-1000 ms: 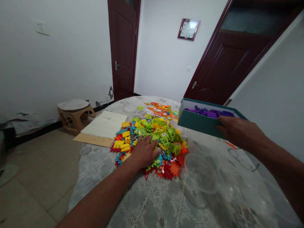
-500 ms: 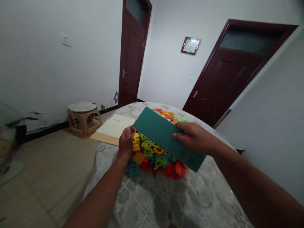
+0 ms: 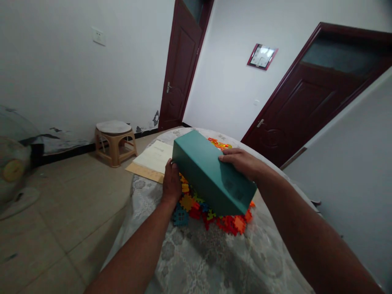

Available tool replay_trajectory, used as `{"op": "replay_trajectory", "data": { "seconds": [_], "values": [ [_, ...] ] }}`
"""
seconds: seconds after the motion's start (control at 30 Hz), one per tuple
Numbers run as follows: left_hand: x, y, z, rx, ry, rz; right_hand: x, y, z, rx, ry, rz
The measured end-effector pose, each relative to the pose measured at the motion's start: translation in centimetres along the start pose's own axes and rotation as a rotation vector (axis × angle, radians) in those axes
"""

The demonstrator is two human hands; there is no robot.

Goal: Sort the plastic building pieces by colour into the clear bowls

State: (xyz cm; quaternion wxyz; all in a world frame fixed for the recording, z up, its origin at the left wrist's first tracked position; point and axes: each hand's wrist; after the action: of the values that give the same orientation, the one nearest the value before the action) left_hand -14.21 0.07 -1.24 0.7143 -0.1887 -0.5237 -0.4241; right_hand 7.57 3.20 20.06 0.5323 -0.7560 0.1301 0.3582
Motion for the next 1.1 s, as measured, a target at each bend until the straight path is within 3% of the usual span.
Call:
{"op": "replay_trajectory", "data": {
  "seconds": [0.13, 0.3, 0.57, 0.9, 1.03, 1.1],
  "values": [
    [0.1, 0.3, -0.2, 0.060, -0.080, 0.030, 1.5, -0.2, 2.0, 0.016, 0.049, 0.121],
    [0.3, 0.5, -0.4, 0.017, -0.082, 0.081, 3.7, -1.1, 4.2, 0.099, 0.149, 0.203],
    [-1.3, 1.2, -0.8, -0.115, 0.018, 0.196, 6.4, -3.4, 5.8, 0.149, 0.297, 0.271],
    [-2.3, 1.6, -1.5, -0.219, 0.233, 0.402, 9.6, -4.4, 6.3, 0.031, 0.371, 0.393],
    [-2.7, 1.6, -1.9, -0.309, 0.369, 0.482, 9.7, -4.7, 5.1, 0.053, 0.392, 0.291],
    [-2.7, 1.7, -2.0, -0.328, 0.398, 0.519, 9.9, -5.0, 4.5, 0.114, 0.298, 0.029]
  ]
}}
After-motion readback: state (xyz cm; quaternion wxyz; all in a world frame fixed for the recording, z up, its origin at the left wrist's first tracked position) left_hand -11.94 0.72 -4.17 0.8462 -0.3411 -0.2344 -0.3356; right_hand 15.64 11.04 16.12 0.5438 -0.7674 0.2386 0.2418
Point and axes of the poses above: each hand's wrist, its own z-axis towards the middle knuckle, its own y-axis out of the palm, x = y × z, and after that the axes turned 10 degrees about -z, right-handed
